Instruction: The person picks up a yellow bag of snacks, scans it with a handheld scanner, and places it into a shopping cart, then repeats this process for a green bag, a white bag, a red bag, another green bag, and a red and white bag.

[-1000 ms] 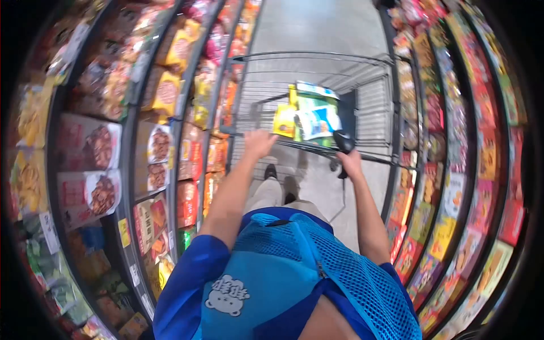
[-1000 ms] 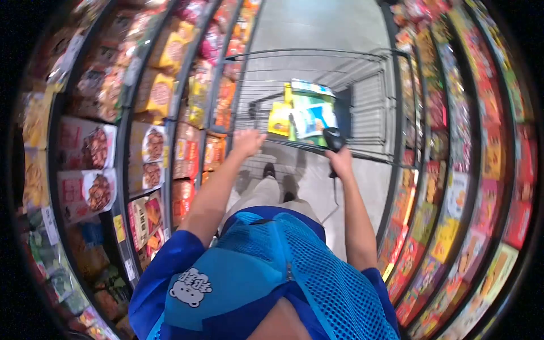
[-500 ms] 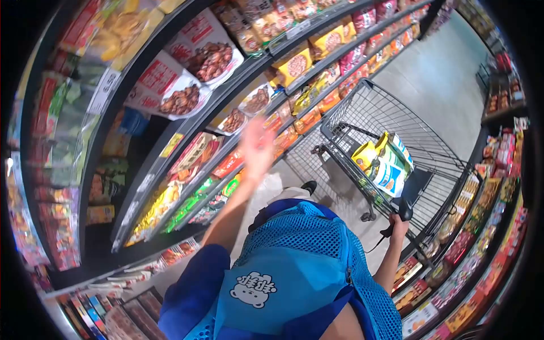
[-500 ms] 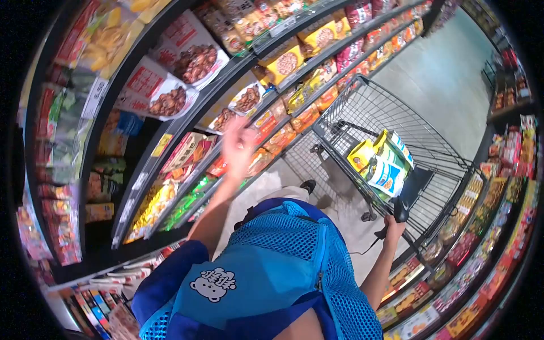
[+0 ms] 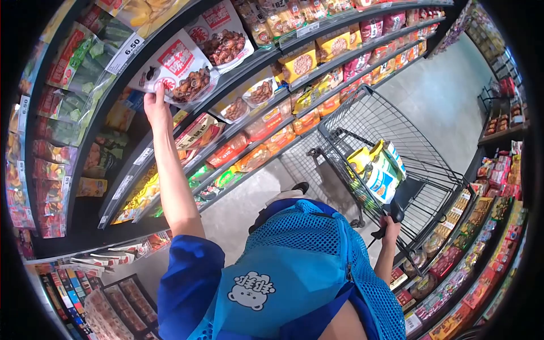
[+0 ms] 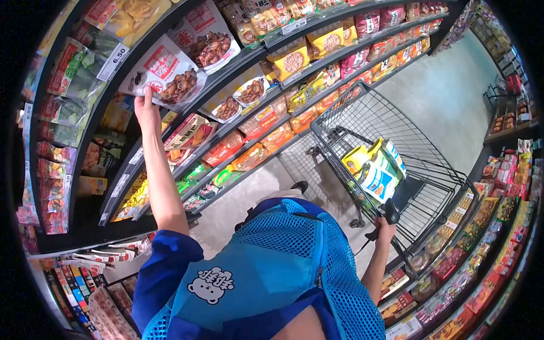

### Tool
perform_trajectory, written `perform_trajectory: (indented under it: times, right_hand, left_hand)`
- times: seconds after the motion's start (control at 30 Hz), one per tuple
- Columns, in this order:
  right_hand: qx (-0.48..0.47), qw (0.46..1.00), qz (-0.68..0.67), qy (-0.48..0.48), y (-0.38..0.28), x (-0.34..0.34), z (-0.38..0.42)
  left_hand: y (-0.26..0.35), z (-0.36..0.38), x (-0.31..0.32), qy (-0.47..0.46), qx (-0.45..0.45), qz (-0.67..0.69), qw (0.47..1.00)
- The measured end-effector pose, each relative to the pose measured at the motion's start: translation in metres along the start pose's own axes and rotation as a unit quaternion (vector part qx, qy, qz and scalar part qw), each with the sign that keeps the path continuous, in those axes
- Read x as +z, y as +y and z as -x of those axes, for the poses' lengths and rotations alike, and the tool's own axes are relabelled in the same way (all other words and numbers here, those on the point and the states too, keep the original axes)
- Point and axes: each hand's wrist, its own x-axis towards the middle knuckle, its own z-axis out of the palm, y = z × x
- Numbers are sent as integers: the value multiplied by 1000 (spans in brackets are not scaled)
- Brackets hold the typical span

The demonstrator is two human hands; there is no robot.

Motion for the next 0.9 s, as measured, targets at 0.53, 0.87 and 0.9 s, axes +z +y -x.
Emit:
perform_trajectory:
  times: [0.53, 0.87, 0.9]
  right_hand:
    - [-108, 991, 60, 43, -27, 44, 50]
    - [-229, 953, -19, -198, -208, 154, 179]
    - [-229, 949, -45, -210, -205, 157, 176]
  left_hand:
    - [51, 99, 115, -282, 42, 417, 863]
    - [-8, 255, 327, -453, -448, 650, 415]
    - [-8, 269, 333, -454, -471, 637, 408]
